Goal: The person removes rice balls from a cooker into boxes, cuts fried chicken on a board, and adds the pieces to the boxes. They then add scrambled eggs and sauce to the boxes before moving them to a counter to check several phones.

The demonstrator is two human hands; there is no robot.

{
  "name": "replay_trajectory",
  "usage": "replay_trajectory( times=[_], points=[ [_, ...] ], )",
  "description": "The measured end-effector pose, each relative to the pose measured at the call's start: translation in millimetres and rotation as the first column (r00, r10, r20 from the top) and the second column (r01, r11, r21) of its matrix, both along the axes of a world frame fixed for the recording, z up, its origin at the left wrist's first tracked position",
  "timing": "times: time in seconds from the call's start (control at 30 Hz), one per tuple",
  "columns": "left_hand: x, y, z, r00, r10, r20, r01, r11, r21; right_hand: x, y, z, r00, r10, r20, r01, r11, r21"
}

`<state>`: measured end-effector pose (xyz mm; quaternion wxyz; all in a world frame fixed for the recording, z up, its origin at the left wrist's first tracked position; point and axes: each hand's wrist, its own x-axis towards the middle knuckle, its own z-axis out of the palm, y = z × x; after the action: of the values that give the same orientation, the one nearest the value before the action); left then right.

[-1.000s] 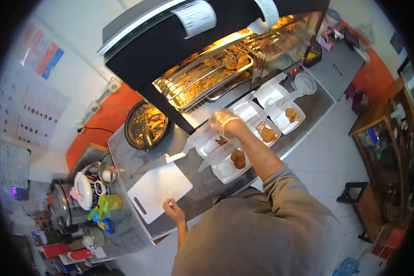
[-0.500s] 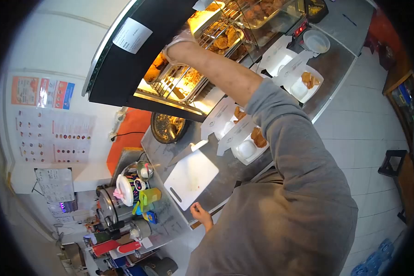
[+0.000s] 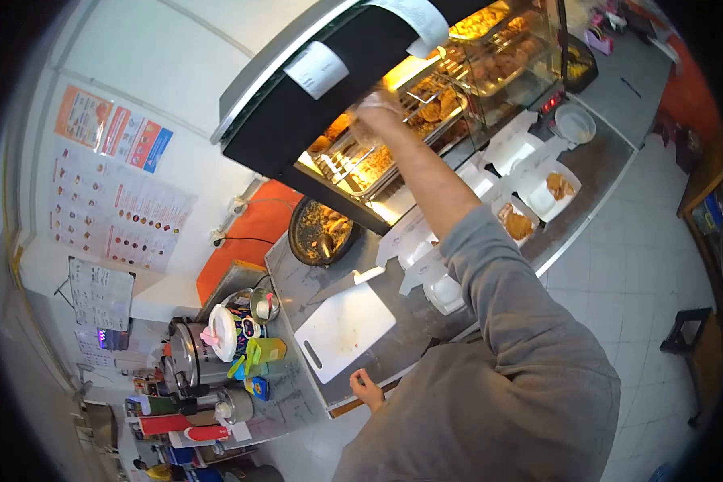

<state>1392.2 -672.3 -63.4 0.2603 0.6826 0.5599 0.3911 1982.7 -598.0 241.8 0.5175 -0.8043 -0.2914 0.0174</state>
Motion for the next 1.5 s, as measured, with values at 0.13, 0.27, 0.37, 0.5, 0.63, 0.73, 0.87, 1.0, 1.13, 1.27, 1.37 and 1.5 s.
replay_trajectory(
  times=[0.13, 0.27, 0.37, 0.5, 0.63, 0.73, 0.87, 1.0, 1.13, 1.27, 1.37, 1.5],
  points=[
    [-10, 14, -19, 0.999, -0.012, 0.032, 0.012, 1.0, -0.017, 17, -19, -28, 0.99, -0.135, -0.041, 0.138, 0.987, 0.081],
    [-12, 14, -17, 1.0, 0.012, 0.012, -0.012, 1.0, -0.027, -52, -80, -50, 0.687, 0.477, -0.548, 0.071, 0.707, 0.704],
    [-23, 22, -18, 1.0, 0.014, 0.015, -0.014, 0.998, -0.06, -89, -103, -61, 0.55, 0.628, -0.55, 0.051, 0.632, 0.773],
    [-46, 36, -24, 0.999, 0.047, 0.011, -0.046, 0.995, -0.088, -163, -95, -83, 0.427, 0.748, -0.508, -0.23, 0.633, 0.739],
    [-65, 51, -24, 0.994, 0.077, 0.082, -0.072, 0.995, -0.063, -249, -17, -171, 0.499, 0.733, -0.462, -0.719, 0.648, 0.251],
    [-76, 51, -10, 0.989, 0.109, 0.104, -0.098, 0.99, -0.099, -329, 39, -216, 0.633, 0.752, -0.184, -0.772, 0.597, -0.216],
    [-120, 47, -16, 0.97, 0.235, 0.06, -0.223, 0.96, -0.168, -388, 84, -297, 0.505, 0.857, -0.102, -0.845, 0.468, -0.258],
    [-177, 27, -37, 0.913, 0.408, 0.034, -0.4, 0.907, -0.135, -400, 70, -337, 0.201, 0.902, 0.382, -0.826, 0.365, -0.429],
    [-212, 13, -19, 0.85, 0.527, -0.009, -0.518, 0.831, -0.202, -367, 74, -291, 0.351, 0.927, 0.13, -0.625, 0.335, -0.705],
    [-215, 56, -26, 0.897, 0.434, -0.087, -0.442, 0.877, -0.187, -321, 117, -294, 0.741, 0.67, 0.041, -0.248, 0.33, -0.911],
    [-181, 135, -15, 0.982, 0.183, 0.041, -0.175, 0.975, -0.139, -313, 133, -311, 0.632, 0.775, 0.015, -0.369, 0.318, -0.873],
    [-114, 240, 1, 0.993, -0.12, -0.022, 0.121, 0.99, 0.069, -383, 111, -255, 0.724, 0.646, -0.243, -0.52, 0.278, -0.808]
  ],
)
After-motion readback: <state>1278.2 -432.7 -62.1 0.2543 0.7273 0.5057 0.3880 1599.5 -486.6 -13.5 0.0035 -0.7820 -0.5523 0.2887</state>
